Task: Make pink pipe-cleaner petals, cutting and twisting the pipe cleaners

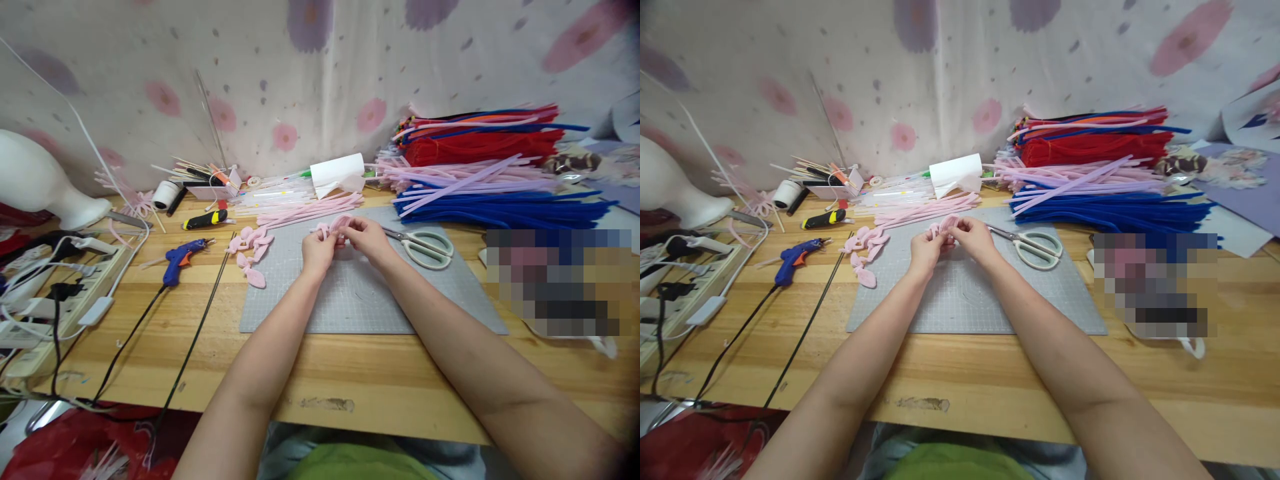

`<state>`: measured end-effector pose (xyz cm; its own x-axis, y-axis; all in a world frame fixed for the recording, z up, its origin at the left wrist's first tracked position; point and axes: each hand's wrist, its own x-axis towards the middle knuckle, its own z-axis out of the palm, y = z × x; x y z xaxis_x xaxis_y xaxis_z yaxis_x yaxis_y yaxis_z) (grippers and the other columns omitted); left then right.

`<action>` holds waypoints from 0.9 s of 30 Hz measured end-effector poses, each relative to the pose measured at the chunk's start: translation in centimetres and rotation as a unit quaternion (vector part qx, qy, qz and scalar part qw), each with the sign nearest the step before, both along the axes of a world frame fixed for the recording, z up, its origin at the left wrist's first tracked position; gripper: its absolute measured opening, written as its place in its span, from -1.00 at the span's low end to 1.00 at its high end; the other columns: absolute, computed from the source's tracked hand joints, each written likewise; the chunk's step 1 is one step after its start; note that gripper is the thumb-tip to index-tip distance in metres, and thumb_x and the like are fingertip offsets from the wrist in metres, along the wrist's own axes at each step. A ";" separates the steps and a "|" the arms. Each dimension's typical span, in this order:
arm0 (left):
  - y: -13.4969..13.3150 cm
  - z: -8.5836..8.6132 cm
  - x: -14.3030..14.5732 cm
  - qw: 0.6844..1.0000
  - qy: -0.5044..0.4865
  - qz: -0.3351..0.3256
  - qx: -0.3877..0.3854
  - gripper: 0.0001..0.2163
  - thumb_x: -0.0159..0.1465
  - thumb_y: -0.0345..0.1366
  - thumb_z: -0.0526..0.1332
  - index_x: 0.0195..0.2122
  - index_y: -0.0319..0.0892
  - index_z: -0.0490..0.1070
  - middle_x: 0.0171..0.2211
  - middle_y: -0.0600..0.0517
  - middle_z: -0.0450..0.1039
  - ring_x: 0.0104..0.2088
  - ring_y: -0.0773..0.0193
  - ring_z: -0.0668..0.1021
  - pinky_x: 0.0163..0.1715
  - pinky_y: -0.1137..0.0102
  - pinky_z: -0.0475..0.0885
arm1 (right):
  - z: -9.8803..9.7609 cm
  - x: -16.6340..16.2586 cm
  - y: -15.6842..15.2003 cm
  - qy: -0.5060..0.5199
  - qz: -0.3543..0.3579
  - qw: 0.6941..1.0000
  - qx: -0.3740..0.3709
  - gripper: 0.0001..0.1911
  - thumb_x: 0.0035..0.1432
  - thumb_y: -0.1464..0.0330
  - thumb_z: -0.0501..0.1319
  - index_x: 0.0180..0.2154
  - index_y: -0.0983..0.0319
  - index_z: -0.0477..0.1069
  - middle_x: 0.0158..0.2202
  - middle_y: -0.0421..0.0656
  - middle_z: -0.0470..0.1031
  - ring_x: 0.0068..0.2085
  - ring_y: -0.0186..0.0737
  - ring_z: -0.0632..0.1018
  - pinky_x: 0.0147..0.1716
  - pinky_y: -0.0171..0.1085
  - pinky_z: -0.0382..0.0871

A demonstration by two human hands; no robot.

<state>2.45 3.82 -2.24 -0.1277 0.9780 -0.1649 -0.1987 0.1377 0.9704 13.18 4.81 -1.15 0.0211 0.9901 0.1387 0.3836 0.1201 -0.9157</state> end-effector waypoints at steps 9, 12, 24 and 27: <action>0.1 -0.8 0.1 0.996 0.068 0.032 0.037 -0.85 0.01 -0.26 0.24 -0.60 -0.22 0.42 -0.64 0.05 0.43 -0.50 0.31 0.52 -0.41 0.43 0.37 | 0.8 -0.1 -0.5 -0.112 -0.057 0.992 -0.006 -0.87 -0.14 0.31 0.14 -0.57 0.24 0.30 -0.57 -0.22 0.38 -0.52 -0.34 0.33 -0.51 -0.33 0.09; 0.0 -0.8 0.1 0.995 0.091 0.035 0.024 -0.85 -0.01 -0.26 0.26 -0.64 -0.20 0.40 -0.66 0.07 0.41 -0.48 0.29 0.52 -0.40 0.44 0.36 | 1.3 -0.5 -1.0 -0.189 -0.081 0.979 0.004 -0.90 -0.12 0.34 0.12 -0.56 0.23 0.32 -0.56 -0.18 0.40 -0.51 -0.30 0.34 -0.50 -0.32 0.09; 0.0 0.0 -0.1 1.000 0.019 -0.010 -0.009 -0.90 -0.03 -0.32 0.25 -0.58 -0.25 0.44 -0.68 0.04 0.41 -0.59 0.30 0.50 -0.47 0.40 0.38 | 0.7 0.9 0.2 -0.073 -0.020 0.997 -0.018 -0.74 -0.12 0.20 0.13 -0.50 0.28 0.41 -0.59 -0.22 0.37 -0.51 -0.34 0.33 -0.50 -0.35 0.11; 0.2 -0.4 -0.1 0.999 0.028 0.015 -0.007 -0.92 -0.04 -0.34 0.25 -0.59 -0.24 0.45 -0.67 0.06 0.41 -0.58 0.30 0.50 -0.46 0.41 0.38 | 1.2 0.6 -0.2 -0.130 -0.057 0.990 -0.009 -0.78 -0.12 0.23 0.14 -0.58 0.26 0.36 -0.63 -0.23 0.31 -0.54 -0.35 0.29 -0.51 -0.34 0.07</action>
